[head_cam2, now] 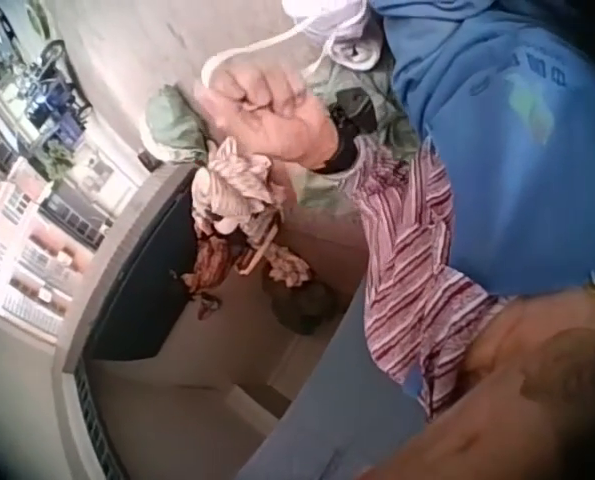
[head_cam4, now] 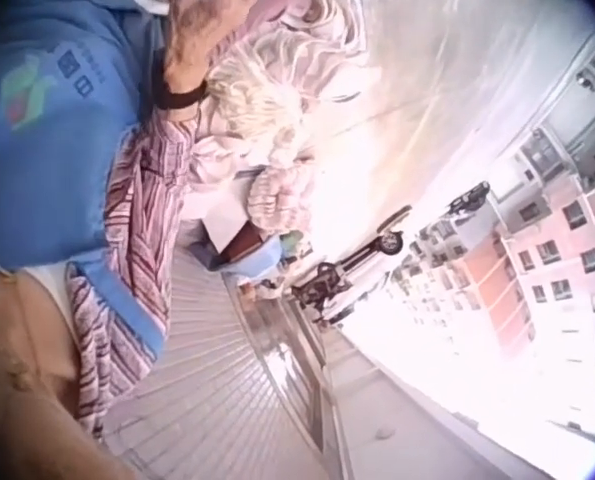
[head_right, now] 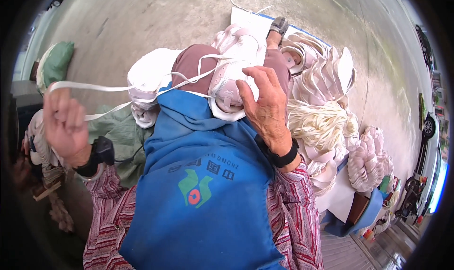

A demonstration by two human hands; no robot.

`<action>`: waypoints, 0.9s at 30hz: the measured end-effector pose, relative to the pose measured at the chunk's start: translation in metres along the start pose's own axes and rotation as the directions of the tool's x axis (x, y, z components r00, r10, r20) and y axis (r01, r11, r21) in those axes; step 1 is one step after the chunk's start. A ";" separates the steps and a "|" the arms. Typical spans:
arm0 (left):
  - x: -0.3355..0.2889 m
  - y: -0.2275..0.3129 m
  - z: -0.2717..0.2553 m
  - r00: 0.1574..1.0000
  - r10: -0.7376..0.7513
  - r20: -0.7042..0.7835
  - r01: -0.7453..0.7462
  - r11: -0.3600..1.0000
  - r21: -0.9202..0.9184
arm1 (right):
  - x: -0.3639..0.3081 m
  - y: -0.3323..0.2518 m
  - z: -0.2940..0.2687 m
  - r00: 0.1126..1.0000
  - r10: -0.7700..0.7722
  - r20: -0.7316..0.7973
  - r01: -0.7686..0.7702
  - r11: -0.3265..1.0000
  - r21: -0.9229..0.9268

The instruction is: Lacing a new shoe as part of a manufacturing or assembly process.

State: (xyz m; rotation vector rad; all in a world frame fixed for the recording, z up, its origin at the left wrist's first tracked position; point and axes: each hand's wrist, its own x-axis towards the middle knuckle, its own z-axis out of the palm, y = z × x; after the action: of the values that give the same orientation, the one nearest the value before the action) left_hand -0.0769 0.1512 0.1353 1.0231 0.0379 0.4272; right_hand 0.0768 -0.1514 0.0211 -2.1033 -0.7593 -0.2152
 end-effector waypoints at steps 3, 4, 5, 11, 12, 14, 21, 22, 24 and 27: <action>0.018 -0.087 0.061 0.936 -0.314 0.160 0.297 0.947 0.123 | 0.001 -0.028 -0.017 0.999 0.006 0.042 -0.013 0.985 0.171; 0.022 -0.104 0.078 0.903 -0.402 0.152 0.391 0.915 0.096 | 0.001 -0.039 -0.020 0.999 -0.039 0.002 0.037 0.979 0.200; 0.026 -0.116 0.092 0.852 -0.508 0.130 0.507 0.861 0.044 | 0.002 -0.047 -0.021 0.999 -0.034 -0.011 0.035 0.979 0.201; 0.025 -0.148 0.104 0.776 -0.609 0.166 0.630 0.764 -0.141 | 0.004 -0.063 -0.012 0.993 -0.001 -0.120 0.036 0.955 0.293; 0.023 -0.151 0.112 0.794 -0.604 0.074 0.607 0.781 -0.145 | 0.005 -0.058 -0.007 0.994 -0.032 -0.107 0.061 0.957 0.282; 0.023 -0.156 0.106 0.801 -0.598 0.032 0.592 0.783 -0.192 | 0.004 -0.055 0.002 0.990 -0.045 -0.137 0.076 0.970 0.232; 0.021 -0.169 0.107 0.822 -0.568 -0.022 0.539 0.791 -0.288 | -0.004 -0.051 0.024 0.964 -0.082 -0.252 0.115 0.986 0.123; 0.020 -0.170 0.109 0.833 -0.551 -0.044 0.517 0.804 -0.293 | -0.004 -0.049 0.024 0.968 -0.117 -0.224 0.137 0.988 0.077; 0.019 -0.171 0.108 0.844 -0.532 -0.065 0.493 0.818 -0.297 | -0.004 -0.047 0.022 0.969 -0.151 -0.195 0.160 0.987 0.032; 0.021 -0.163 0.100 0.860 -0.511 0.020 0.493 0.818 -0.298 | -0.003 -0.046 0.012 0.955 -0.223 -0.196 0.233 0.972 0.031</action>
State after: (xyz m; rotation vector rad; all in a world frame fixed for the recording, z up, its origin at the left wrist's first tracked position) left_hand 0.0190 0.0045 0.0553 0.6667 0.2882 -0.0267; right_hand 0.0459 -0.1230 0.0436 -1.9095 -0.8802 -0.5105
